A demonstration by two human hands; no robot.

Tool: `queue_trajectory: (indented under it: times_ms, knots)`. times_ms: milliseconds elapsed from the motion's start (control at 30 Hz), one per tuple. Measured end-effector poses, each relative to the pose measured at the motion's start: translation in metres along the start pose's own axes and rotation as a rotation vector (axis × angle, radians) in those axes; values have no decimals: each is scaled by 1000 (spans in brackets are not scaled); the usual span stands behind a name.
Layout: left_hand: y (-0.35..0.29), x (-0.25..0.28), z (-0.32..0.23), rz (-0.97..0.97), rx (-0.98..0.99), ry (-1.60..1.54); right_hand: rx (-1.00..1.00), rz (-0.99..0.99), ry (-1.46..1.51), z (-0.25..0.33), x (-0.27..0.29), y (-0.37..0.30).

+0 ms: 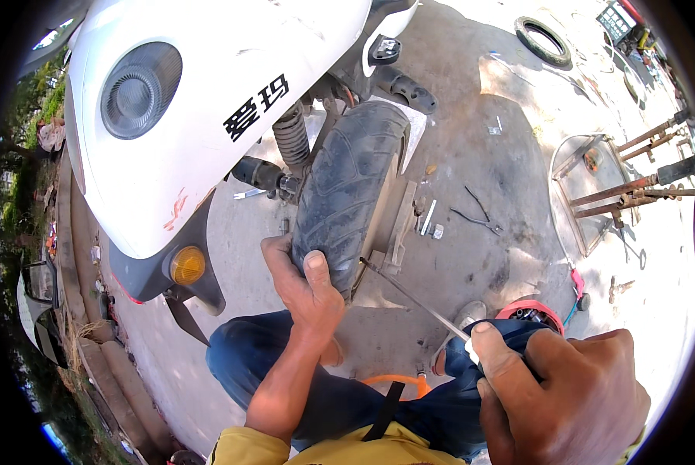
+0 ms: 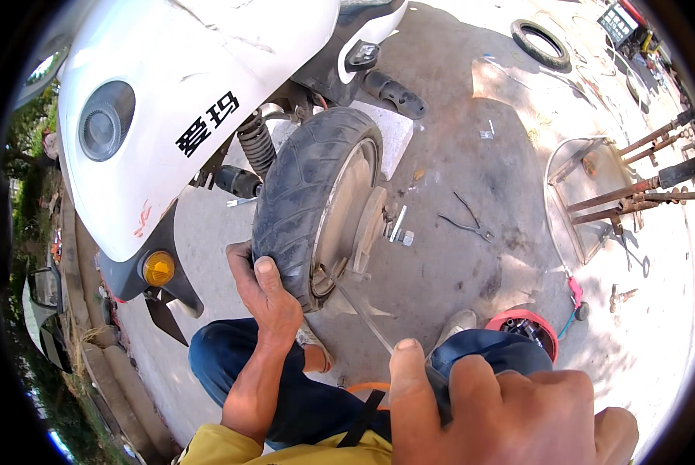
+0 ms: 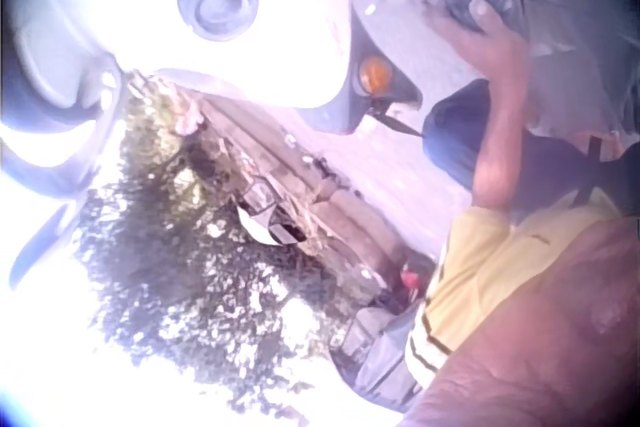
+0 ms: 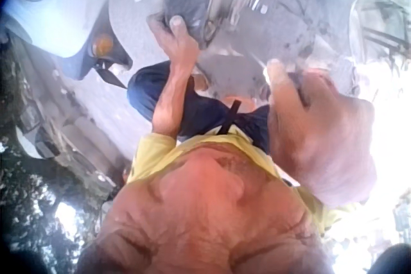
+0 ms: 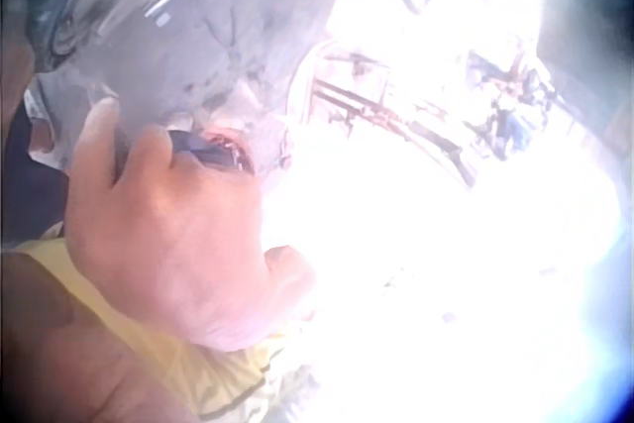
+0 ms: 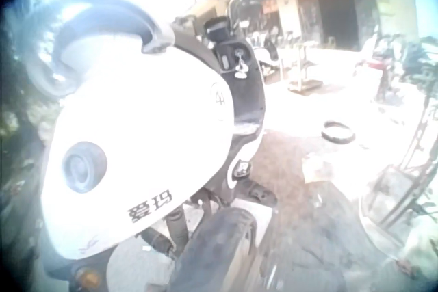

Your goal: The person removes the rear tire of a white scooter using a cordless impact wrench and hand tools, then installs a new tire and secures it with bolts. The person also uses a screwdriver to adjust the tire alignment.

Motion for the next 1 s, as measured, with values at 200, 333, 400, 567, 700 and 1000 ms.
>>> queue_trajectory:
  times_ms: [200, 333, 400, 567, 700, 1000]
  knots:
    - [1, 3, 3, -13, -3, -2, -9, -32, 10, 2, -1, 3]
    - [2, 3, 1, -23, -13, 2, -52, -17, 15, 6, 1, 4]
    - [0, 4, 2, -15, -5, 5, -55, -15, -4, 1, -6, 0]
    - [2, 4, -2, 3, 8, 26, -401, 36, 146, -12, 15, 3]
    - [0, 4, -5, 0, 44, 11, -327, -63, 11, 3, 1, 6]
    - [-2, 1, 1, 3, 94, 52, -48, 100, 181, -14, 8, 1]
Point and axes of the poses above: each hand's wrist, its own y-axis towards the middle knuckle, its own x-axis out of the back of the hand, z = x × y, the point moved 4 cm from there along y, towards the middle knuckle, and after that the axes turned 15 degrees about y, right-handed, at the moved point
